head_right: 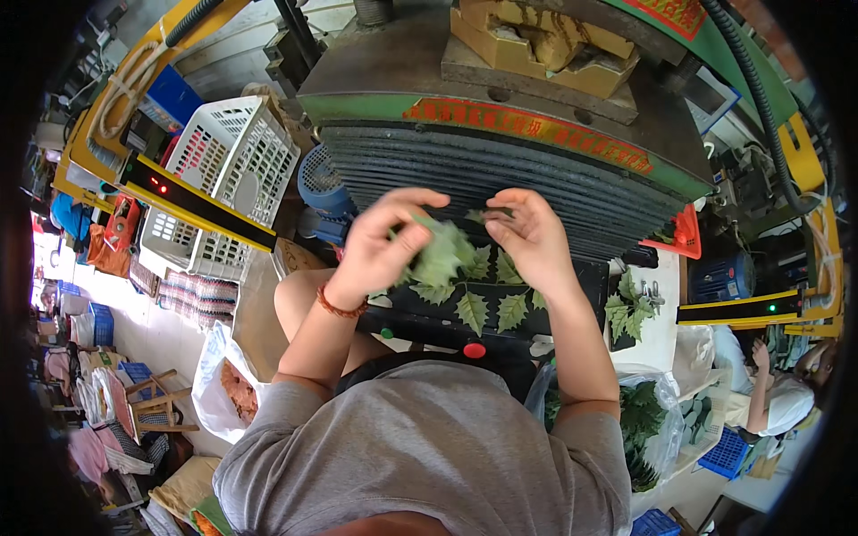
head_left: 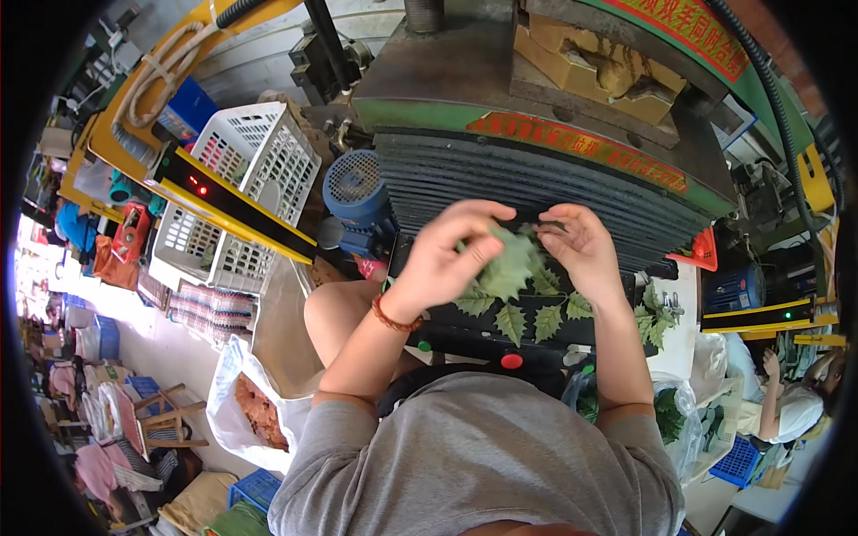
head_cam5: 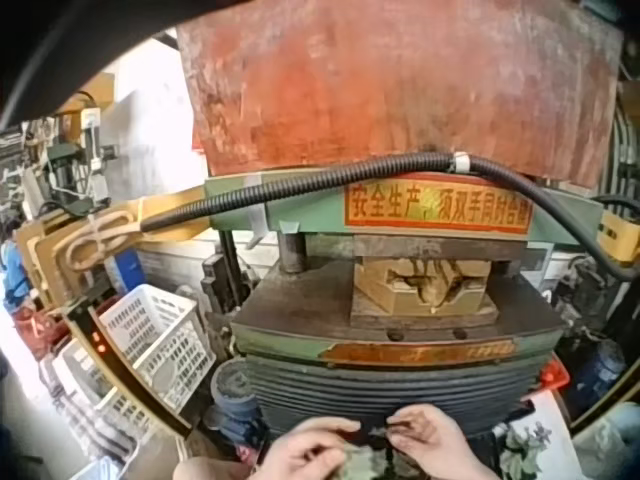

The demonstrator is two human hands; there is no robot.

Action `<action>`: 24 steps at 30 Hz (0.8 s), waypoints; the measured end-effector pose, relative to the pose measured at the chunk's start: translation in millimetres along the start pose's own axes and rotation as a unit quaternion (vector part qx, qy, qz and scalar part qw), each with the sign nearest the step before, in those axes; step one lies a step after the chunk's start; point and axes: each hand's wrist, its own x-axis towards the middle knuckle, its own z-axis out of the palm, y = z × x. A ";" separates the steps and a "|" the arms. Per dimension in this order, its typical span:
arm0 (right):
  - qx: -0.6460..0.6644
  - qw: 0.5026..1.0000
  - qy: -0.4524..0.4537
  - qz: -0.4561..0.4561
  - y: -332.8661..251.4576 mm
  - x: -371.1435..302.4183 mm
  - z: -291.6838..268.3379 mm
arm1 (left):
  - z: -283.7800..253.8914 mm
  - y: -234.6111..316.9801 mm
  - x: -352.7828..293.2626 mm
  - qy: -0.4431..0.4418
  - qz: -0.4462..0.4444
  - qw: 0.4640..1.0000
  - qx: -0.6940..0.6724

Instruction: Operating a mechanical press to shape or cut artificial leaves.

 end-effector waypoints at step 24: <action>-0.215 0.970 -0.049 -0.102 -46.3 1.5 -17.0 | -30.0 88.3 -73.6 -0.295 -0.085 0.901 0.306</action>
